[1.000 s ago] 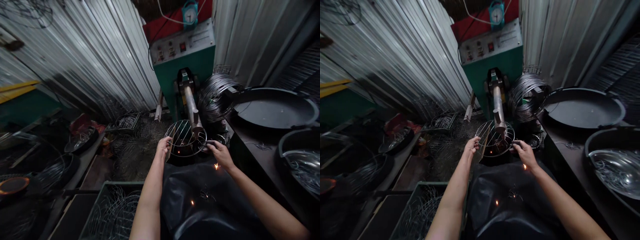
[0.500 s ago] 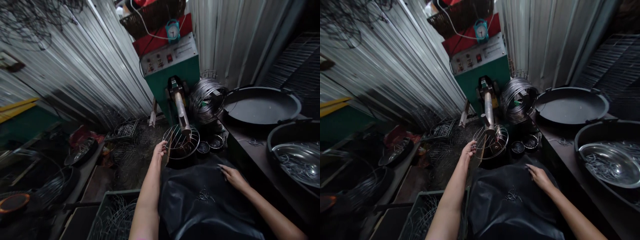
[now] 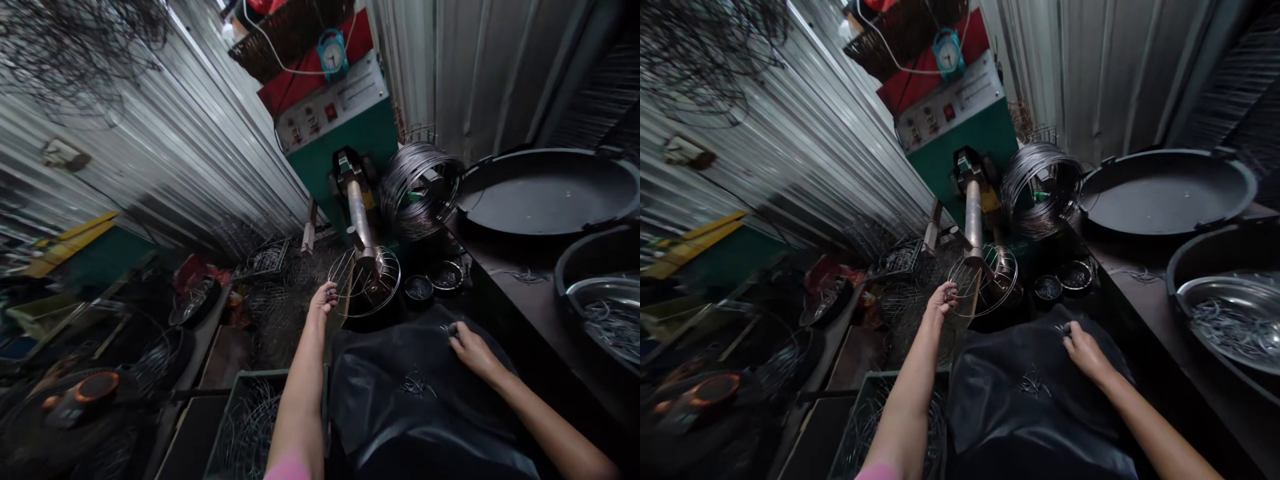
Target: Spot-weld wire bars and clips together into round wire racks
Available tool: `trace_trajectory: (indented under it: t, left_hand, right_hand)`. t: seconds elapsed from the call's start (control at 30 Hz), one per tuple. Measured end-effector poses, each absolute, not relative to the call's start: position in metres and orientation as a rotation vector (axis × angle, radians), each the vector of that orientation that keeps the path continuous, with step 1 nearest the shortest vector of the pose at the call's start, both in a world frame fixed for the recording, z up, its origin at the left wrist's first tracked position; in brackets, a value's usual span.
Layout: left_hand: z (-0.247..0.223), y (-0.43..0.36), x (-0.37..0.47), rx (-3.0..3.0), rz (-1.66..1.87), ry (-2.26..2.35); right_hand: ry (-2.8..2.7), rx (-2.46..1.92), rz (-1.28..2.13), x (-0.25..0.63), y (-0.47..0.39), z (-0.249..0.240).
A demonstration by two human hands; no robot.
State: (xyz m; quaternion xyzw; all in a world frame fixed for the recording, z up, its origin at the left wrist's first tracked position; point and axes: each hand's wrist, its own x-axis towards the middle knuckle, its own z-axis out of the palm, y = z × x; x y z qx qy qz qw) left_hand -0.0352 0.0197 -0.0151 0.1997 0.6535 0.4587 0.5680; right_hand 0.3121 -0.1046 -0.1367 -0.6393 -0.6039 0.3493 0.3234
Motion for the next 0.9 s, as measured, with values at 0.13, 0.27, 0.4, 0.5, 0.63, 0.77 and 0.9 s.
trace_trajectory:
  t: [0.13, 0.27, 0.4, 0.5, 0.63, 0.77, 0.9]
  left_hand:
    - [-0.013, 0.005, -0.035, 0.466, 1.154, 1.531]
    - [-0.012, -0.006, -0.027, 0.483, 1.234, 1.501]
    - [-0.008, -0.01, -0.02, 0.493, 1.314, 1.475]
    - [-0.003, -0.01, -0.021, 0.535, 1.384, 1.472]
    - [0.004, -0.006, -0.023, 0.569, 1.408, 1.451]
    - [0.009, -0.002, -0.021, 0.546, 1.415, 1.466]
    - [0.01, -0.002, -0.019, 0.521, 1.412, 1.451]
  right_hand:
    - [-1.498, -1.485, 1.13, 0.302, -0.103, -0.1]
    - [-1.371, -1.216, 1.228, 0.263, -0.099, -0.041]
    - [-1.379, -1.076, 1.275, 0.219, -0.083, -0.013]
    - [-1.35, -1.117, 1.288, 0.206, -0.069, -0.009]
    - [-1.348, -1.122, 1.255, 0.208, -0.056, -0.003]
    - [-1.5, -1.165, 1.182, 0.207, -0.047, -0.004]
    - [-1.59, -1.178, 1.176, 0.206, -0.043, -0.011]
